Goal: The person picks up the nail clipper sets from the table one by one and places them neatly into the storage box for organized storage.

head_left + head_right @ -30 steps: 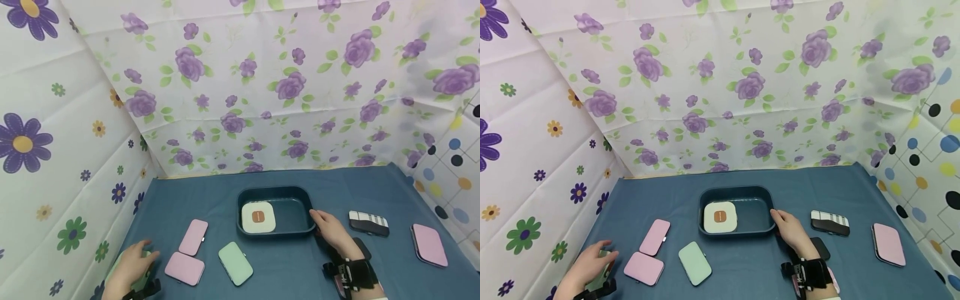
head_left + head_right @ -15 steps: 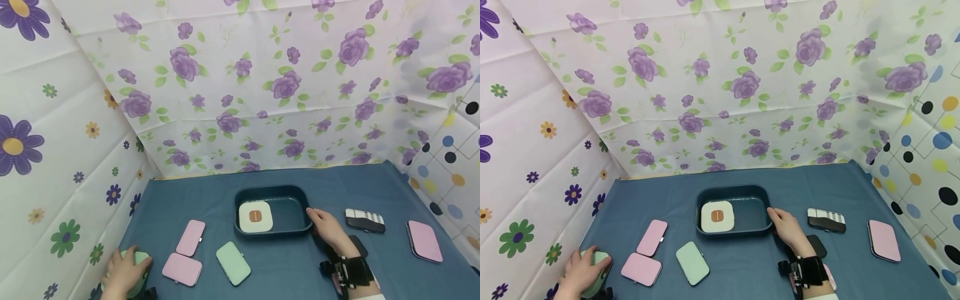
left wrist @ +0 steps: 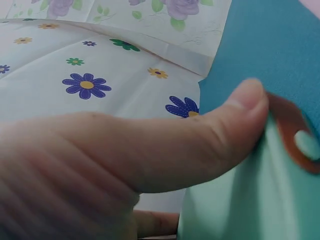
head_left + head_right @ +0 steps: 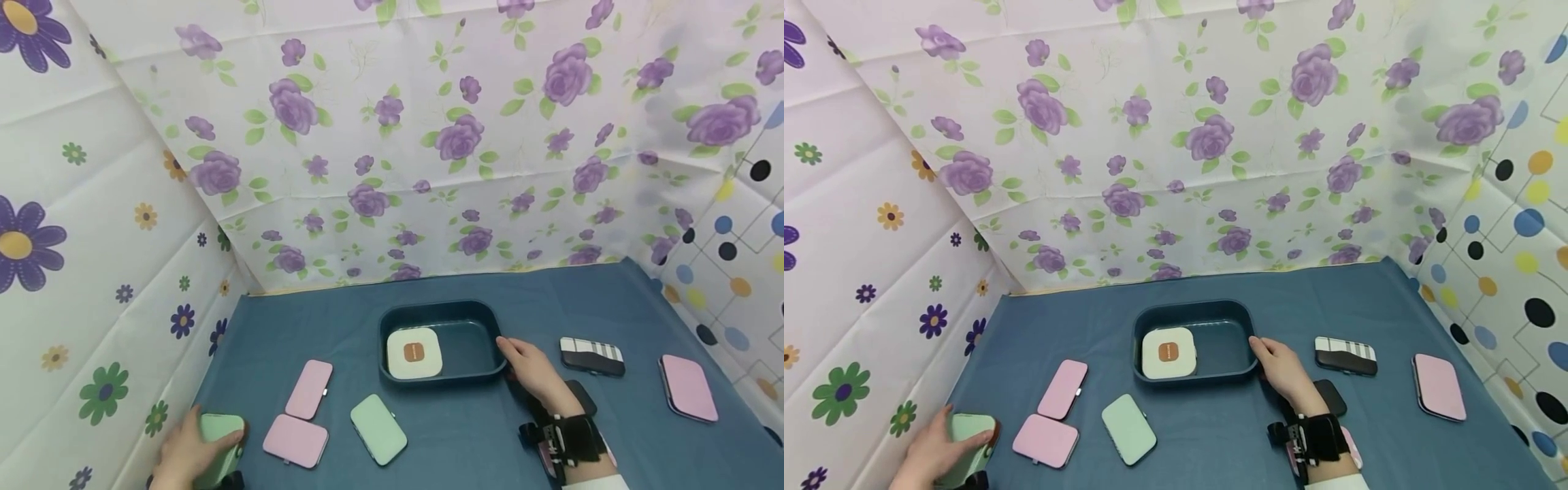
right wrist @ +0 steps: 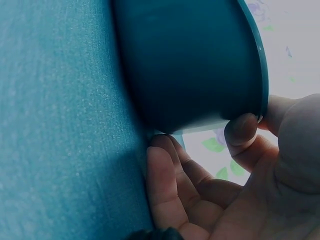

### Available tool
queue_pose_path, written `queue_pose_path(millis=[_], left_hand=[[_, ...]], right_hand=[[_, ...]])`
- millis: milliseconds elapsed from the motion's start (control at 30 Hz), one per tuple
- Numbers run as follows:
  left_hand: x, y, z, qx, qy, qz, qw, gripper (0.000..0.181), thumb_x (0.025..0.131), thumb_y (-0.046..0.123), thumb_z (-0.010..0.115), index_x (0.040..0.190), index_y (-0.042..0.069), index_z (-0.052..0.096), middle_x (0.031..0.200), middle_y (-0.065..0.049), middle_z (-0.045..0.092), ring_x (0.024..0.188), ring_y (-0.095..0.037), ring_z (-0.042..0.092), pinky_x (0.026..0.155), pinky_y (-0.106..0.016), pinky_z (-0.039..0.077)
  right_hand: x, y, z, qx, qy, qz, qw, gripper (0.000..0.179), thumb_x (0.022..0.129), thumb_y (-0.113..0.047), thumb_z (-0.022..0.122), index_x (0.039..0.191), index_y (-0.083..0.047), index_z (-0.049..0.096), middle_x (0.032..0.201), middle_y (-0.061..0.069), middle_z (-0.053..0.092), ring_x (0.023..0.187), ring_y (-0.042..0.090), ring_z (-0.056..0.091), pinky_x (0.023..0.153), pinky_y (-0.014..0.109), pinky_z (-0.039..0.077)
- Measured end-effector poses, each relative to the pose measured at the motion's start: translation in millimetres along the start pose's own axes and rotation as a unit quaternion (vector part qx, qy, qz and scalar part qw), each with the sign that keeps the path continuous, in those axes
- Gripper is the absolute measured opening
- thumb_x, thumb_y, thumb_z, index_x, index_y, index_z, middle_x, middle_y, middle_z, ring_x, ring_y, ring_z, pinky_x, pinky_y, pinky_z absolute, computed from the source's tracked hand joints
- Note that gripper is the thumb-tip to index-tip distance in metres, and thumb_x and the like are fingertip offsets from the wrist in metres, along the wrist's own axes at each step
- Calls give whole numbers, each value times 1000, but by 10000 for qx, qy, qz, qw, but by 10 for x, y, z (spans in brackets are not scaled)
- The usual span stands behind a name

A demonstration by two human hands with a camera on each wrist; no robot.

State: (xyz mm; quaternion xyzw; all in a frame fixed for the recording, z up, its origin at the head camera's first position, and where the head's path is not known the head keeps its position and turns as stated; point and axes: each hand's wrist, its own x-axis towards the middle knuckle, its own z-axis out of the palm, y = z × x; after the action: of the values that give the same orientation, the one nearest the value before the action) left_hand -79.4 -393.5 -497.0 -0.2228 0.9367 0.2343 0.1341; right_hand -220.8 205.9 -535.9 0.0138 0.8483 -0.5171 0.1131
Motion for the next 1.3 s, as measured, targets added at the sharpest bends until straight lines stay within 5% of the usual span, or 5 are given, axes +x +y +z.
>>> queue_pose_path(millis=[167,533,833,1033,1300], left_hand=[[57,-16,-17,120,63,283,9995,129,83,65,85,148,-27,22,144,-58,29,129,-75,35,104,-80,36],[101,45,9,-152,199,-147,9996,134,69,70,92,149,-20,34,143,-52,38,129,-77,31,101,-84,35],[-20,170,-113,-683,329,-6,9971,106,85,23,90,156,-16,22,147,-55,26,134,-74,26,107,-79,34],[-66,167,-216,-674,159,-68,9976,119,79,43,96,148,-27,30,146,-52,36,130,-70,42,104,-73,43],[-37,79,-161,-1288,-305,-199,9910,122,87,71,78,144,-27,33,140,-49,46,120,-58,57,91,-59,54]], right_hand=[[21,-2,-7,-16,15,-56,10000,62,109,-65,45,85,-8,47,76,7,45,70,24,49,72,37,47],[29,-35,-25,-41,-36,-28,10000,60,110,-63,46,86,-8,47,78,7,43,76,25,53,76,36,51],[-7,-42,-10,39,-56,-55,10000,58,111,-60,47,86,-8,47,78,6,42,76,25,52,78,37,53],[-8,5,4,57,-100,-26,9999,59,110,-61,48,89,-6,49,84,10,47,89,24,58,84,41,59],[-7,-8,2,97,-24,18,9999,60,110,-63,47,89,-6,50,84,8,45,91,25,59,86,43,59]])
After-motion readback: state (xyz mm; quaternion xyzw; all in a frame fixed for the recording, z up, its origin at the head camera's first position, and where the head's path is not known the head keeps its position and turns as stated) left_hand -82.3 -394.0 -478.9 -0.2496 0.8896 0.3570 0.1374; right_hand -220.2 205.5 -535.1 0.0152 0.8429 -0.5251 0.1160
